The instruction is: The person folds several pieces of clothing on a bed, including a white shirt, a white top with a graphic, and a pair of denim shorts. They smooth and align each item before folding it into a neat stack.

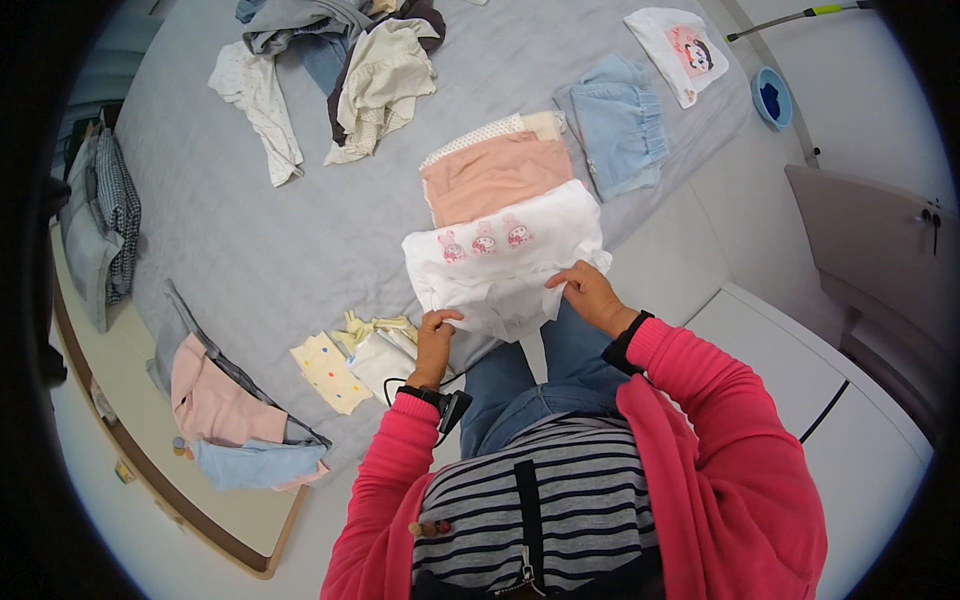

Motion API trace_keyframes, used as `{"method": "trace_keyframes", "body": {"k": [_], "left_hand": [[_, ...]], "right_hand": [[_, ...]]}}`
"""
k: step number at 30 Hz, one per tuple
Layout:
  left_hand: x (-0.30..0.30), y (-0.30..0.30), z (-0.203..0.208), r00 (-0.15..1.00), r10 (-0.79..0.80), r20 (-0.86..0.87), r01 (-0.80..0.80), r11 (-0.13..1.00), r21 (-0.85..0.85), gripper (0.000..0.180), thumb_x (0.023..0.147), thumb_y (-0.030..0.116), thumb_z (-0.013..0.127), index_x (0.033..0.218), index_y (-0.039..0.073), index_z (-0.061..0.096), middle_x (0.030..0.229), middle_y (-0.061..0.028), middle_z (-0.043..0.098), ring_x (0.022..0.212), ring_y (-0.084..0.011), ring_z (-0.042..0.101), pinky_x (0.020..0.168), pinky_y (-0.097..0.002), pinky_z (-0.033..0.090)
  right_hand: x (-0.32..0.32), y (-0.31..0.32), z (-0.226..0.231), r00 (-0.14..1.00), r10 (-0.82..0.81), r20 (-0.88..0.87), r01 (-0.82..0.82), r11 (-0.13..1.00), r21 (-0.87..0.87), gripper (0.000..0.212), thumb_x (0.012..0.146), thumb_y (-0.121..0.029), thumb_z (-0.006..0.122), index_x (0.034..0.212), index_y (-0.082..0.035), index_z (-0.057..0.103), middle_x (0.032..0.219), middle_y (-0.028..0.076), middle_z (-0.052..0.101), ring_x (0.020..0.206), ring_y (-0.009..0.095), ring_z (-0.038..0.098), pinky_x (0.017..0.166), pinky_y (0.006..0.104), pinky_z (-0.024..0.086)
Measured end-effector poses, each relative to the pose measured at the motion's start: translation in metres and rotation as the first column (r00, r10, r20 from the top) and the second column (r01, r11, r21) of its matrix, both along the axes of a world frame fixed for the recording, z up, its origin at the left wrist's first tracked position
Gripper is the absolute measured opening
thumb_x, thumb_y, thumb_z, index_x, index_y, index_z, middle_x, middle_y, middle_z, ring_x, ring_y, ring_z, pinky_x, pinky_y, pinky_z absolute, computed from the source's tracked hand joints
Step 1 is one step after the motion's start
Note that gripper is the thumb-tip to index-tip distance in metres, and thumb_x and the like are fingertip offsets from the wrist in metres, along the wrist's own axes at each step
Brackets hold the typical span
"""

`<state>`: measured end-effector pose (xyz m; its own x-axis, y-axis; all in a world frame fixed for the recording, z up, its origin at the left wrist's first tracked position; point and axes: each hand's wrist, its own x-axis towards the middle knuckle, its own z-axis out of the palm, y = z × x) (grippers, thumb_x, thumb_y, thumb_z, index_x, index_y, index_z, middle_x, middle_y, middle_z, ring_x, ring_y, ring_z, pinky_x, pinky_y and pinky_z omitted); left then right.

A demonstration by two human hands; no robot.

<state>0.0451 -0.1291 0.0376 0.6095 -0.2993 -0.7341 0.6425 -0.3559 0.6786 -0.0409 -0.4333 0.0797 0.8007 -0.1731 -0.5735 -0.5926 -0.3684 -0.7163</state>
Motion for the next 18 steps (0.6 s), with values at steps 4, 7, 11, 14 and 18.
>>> {"method": "trace_keyframes", "body": {"k": [4, 7, 11, 14, 18], "left_hand": [[0.005, -0.009, 0.003, 0.878, 0.33, -0.346, -0.423, 0.874, -0.24, 0.019, 0.084, 0.014, 0.05, 0.097, 0.006, 0.06, 0.09, 0.0012, 0.055, 0.079, -0.0084, 0.047, 0.074, -0.0228, 0.038], [0.015, -0.021, 0.012, 0.883, 0.314, -0.348, -0.415, 0.87, -0.267, 0.036, 0.083, 0.01, 0.058, 0.118, 0.007, 0.05, 0.105, -0.0022, 0.058, 0.093, -0.0112, 0.051, 0.078, -0.0273, 0.043], [0.024, -0.036, 0.027, 0.974, -0.098, 0.204, 0.112, 0.992, -0.058, 0.049, 0.076, 0.0, 0.063, 0.123, 0.007, 0.05, 0.11, -0.007, 0.061, 0.101, -0.018, 0.057, 0.085, -0.0324, 0.045], [0.034, -0.039, 0.04, 0.81, -0.426, 0.404, 0.359, 0.904, 0.233, 0.037, 0.077, 0.002, 0.063, 0.113, 0.006, 0.058, 0.103, -0.0068, 0.063, 0.092, -0.0157, 0.058, 0.08, -0.0294, 0.045], [0.06, -0.037, 0.067, 0.912, -0.316, 0.263, 0.278, 0.945, 0.172, 0.017, 0.078, 0.005, 0.065, 0.096, 0.004, 0.067, 0.084, -0.0034, 0.063, 0.075, -0.0104, 0.054, 0.068, -0.0252, 0.044]], "right_hand": [[-0.003, 0.002, -0.006, 0.9, -0.215, -0.379, 0.35, 0.875, 0.336, 0.022, 0.077, -0.001, 0.056, 0.095, -0.008, 0.067, 0.087, -0.001, 0.055, 0.079, 0.01, 0.049, 0.068, 0.0245, 0.04], [0.0, 0.01, -0.011, 0.828, -0.403, -0.389, 0.552, 0.707, 0.442, 0.024, 0.078, -0.005, 0.058, 0.101, -0.006, 0.065, 0.083, -0.003, 0.054, 0.076, 0.009, 0.05, 0.066, 0.0236, 0.042], [0.002, 0.021, -0.015, 0.974, -0.182, -0.131, 0.216, 0.919, 0.329, 0.024, 0.078, -0.009, 0.059, 0.101, -0.006, 0.065, 0.076, 0.001, 0.055, 0.069, 0.013, 0.052, 0.065, 0.0264, 0.044], [0.009, 0.014, -0.005, 0.989, 0.144, 0.016, -0.144, 0.988, 0.052, 0.019, 0.077, -0.009, 0.059, 0.095, -0.005, 0.067, 0.074, 0.006, 0.056, 0.068, 0.015, 0.053, 0.065, 0.0278, 0.045], [0.037, -0.011, 0.036, 0.991, 0.127, 0.03, -0.127, 0.992, -0.021, 0.013, 0.078, -0.008, 0.059, 0.087, -0.004, 0.067, 0.074, 0.01, 0.056, 0.069, 0.017, 0.056, 0.064, 0.0276, 0.045]]}}
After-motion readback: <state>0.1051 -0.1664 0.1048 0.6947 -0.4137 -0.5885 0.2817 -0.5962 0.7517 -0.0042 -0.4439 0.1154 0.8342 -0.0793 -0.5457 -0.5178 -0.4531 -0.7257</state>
